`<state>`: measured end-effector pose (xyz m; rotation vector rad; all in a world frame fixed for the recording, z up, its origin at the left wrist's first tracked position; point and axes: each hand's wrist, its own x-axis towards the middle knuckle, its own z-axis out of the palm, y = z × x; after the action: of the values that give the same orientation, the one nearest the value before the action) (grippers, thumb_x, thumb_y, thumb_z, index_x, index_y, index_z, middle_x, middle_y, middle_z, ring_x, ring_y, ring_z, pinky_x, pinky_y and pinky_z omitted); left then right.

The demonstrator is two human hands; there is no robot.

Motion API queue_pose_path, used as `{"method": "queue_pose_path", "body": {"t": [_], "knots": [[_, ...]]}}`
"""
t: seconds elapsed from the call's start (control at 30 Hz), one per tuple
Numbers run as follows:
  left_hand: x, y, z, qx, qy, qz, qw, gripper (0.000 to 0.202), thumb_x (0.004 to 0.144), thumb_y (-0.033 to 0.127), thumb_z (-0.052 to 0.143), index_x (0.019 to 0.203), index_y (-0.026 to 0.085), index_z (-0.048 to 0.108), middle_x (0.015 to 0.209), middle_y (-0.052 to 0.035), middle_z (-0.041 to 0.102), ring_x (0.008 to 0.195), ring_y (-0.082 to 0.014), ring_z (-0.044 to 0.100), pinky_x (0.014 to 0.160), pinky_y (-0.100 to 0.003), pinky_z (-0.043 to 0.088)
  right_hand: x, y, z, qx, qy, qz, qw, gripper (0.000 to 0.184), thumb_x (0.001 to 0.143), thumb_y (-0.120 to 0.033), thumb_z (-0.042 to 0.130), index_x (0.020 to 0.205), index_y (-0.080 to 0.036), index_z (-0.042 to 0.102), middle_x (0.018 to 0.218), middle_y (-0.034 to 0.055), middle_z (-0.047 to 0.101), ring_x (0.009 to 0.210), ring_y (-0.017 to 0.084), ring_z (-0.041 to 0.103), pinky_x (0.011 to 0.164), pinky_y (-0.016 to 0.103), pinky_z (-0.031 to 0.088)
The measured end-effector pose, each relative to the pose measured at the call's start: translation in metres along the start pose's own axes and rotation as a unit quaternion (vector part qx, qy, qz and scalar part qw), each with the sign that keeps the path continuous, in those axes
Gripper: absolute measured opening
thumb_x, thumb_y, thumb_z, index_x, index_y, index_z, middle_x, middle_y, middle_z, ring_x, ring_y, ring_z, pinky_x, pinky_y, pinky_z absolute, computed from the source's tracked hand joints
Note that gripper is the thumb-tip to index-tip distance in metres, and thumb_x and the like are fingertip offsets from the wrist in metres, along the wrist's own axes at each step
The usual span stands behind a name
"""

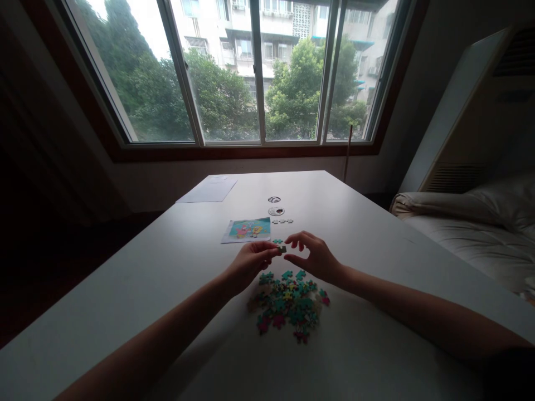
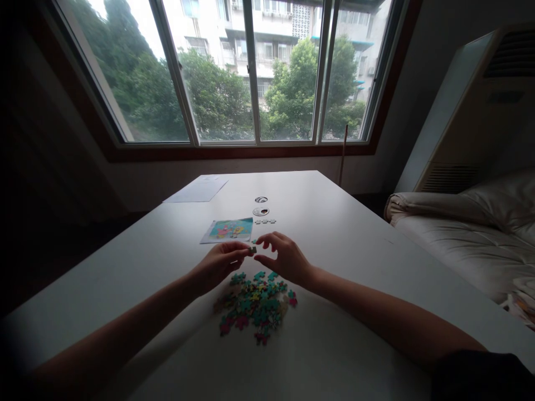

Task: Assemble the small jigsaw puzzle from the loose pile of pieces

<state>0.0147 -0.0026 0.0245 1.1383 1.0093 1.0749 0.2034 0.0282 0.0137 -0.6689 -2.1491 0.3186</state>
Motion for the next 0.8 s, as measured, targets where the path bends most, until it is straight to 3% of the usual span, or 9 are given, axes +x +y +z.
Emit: {"method": "queue_pose_path", "body": {"t": [0.13, 0.53, 0.8], "knots": [[-0.001, -0.001, 0.0, 0.008, -0.004, 0.003, 1.0, 0.018, 0.059, 0.026, 0.072, 0.07, 0.013, 0.065, 0.056, 0.0007, 0.052, 0.049, -0.0052, 0.039, 0.044, -0.018, 0.031, 0.0, -0.002, -0.001, -0.022, -0.007, -0.018, 1.0, 0.021, 0.077, -0.036, 0.057, 0.091, -0.02, 0.058, 0.08, 0.0033, 0.057, 0.065, 0.011, 0.05, 0.063, 0.026, 0.043], [0.0, -0.001, -0.003, 0.036, 0.003, 0.021, 0.999, 0.02, 0.064, 0.028, 0.067, 0.078, 0.015, 0.064, 0.067, -0.001, 0.058, 0.051, -0.0058, 0.041, 0.046, -0.019, 0.03, 0.002, 0.004, -0.006, -0.089, 0.017, -0.059, 0.994, 0.018, 0.078, -0.034, 0.056, 0.09, -0.02, 0.059, 0.078, 0.003, 0.06, 0.069, 0.013, 0.052, 0.067, 0.028, 0.04], [0.007, -0.021, -0.018, 0.178, 0.012, 0.129, 0.975, 0.016, 0.069, 0.029, 0.062, 0.071, 0.014, 0.06, 0.064, 0.0003, 0.057, 0.06, -0.0101, 0.048, 0.057, -0.022, 0.036, 0.005, 0.032, -0.015, -0.048, 0.106, -0.022, 0.993, 0.018, 0.077, -0.033, 0.057, 0.089, -0.019, 0.057, 0.072, 0.0013, 0.056, 0.061, 0.011, 0.049, 0.062, 0.027, 0.042]]}}
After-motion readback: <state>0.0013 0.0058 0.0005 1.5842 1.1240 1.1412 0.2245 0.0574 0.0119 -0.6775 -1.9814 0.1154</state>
